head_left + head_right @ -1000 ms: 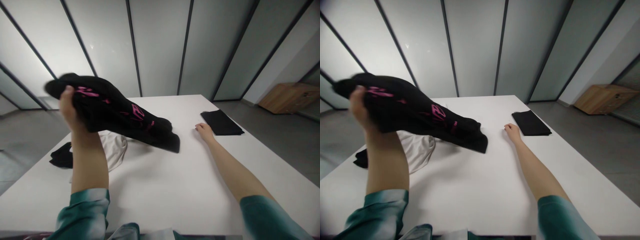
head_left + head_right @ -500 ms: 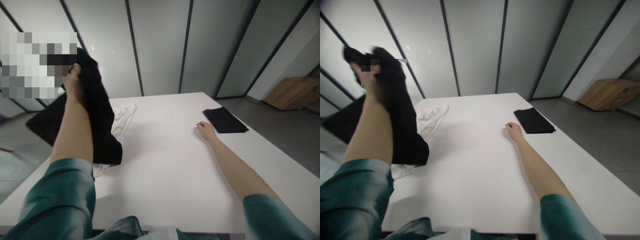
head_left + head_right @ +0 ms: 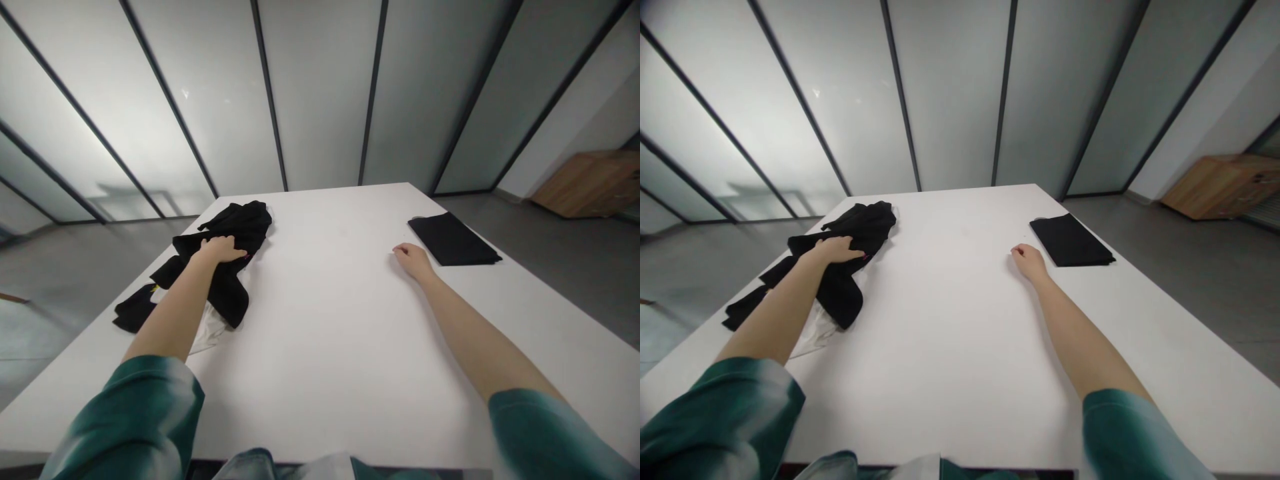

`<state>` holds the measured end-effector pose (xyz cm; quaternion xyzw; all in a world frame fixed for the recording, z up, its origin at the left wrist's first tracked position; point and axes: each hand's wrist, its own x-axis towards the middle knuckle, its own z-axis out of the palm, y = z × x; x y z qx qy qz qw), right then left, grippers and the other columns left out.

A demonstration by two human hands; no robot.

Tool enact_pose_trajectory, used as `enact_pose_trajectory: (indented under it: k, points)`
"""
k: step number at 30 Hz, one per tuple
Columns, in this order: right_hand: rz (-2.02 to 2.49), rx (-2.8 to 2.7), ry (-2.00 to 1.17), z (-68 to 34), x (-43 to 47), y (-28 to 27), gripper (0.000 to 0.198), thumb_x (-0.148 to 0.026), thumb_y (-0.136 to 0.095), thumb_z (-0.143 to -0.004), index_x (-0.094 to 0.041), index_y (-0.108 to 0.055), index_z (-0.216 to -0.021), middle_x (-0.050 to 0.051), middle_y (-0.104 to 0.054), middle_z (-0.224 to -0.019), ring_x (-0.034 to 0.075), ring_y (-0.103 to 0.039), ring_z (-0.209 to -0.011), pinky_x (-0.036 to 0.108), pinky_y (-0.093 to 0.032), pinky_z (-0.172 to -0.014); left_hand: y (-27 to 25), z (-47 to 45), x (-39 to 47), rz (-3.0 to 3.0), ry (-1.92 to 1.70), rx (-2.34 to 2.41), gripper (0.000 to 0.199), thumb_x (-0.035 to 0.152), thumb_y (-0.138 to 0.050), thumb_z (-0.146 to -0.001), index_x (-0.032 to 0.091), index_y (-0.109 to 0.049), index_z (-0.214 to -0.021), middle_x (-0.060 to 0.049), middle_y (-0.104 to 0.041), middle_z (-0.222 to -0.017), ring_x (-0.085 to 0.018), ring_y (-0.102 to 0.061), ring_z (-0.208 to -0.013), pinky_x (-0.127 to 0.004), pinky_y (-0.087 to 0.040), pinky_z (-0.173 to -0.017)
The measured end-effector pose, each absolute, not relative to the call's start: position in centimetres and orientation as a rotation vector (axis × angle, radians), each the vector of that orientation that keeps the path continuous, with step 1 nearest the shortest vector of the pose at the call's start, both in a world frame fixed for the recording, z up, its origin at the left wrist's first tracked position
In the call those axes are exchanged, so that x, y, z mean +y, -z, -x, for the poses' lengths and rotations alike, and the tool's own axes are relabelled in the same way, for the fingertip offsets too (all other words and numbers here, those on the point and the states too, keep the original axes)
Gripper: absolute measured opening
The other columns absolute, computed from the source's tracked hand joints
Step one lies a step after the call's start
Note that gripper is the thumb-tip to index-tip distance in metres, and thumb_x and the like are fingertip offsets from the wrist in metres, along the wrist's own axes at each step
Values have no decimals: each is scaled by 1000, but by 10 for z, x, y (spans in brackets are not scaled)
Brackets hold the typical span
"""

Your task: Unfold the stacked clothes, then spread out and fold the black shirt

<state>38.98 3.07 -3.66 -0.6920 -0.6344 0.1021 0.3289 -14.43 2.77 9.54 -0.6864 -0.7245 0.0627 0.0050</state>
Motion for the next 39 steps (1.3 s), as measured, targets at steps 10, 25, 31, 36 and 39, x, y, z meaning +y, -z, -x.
enact_pose_trajectory:
  k: [10, 25, 31, 36, 39]
  points:
    - [1807, -1701, -158, -387, 31, 38, 28, -25, -49, -85, -17, -76, -88, 12, -73, -95, 24, -63, -92, 35, -47, -86, -43, -15, 5, 2650, 214, -1672, 60, 50, -54, -90, 16, -52, -140, -16, -53, -148, -32, -51, -135, -42, -37, -113]
    - [2219, -1246, 154, -423, 23, 40, 38, -30, -59, -80, -18, -77, -111, 20, -51, -143, 43, -36, -135, 64, -25, -109, 22, -27, 5, 2704, 418, -1723, 47, 40, -50, -94, 14, -59, -131, -17, -55, -145, -28, -50, -137, -41, -36, -116]
    - [2196, -1348, 77, -423, 25, 40, 51, -20, -55, -79, -15, -67, -129, 22, -64, -127, 41, -53, -118, 63, -36, -101, 24, -27, 5, 2706, 447, -1730, 44, 39, -52, -94, 15, -61, -129, -17, -55, -144, -29, -51, -135, -43, -37, -115]
    - [1950, -1608, -16, -403, 26, 31, 47, -13, -51, -79, -14, -72, -121, 18, -69, -120, 33, -60, -112, 49, -44, -102, 24, -27, 6, 2696, 472, -1731, 43, 39, -52, -93, 17, -61, -129, -16, -56, -144, -29, -52, -134, -44, -38, -115]
    - [1704, -1793, -292, -379, 23, 26, 41, -16, -55, -79, -17, -74, -116, 13, -71, -121, 29, -62, -115, 45, -43, -107, 24, -27, 5, 2707, 453, -1737, 45, 39, -51, -94, 15, -59, -131, -16, -55, -145, -29, -51, -135, -43, -37, -116]
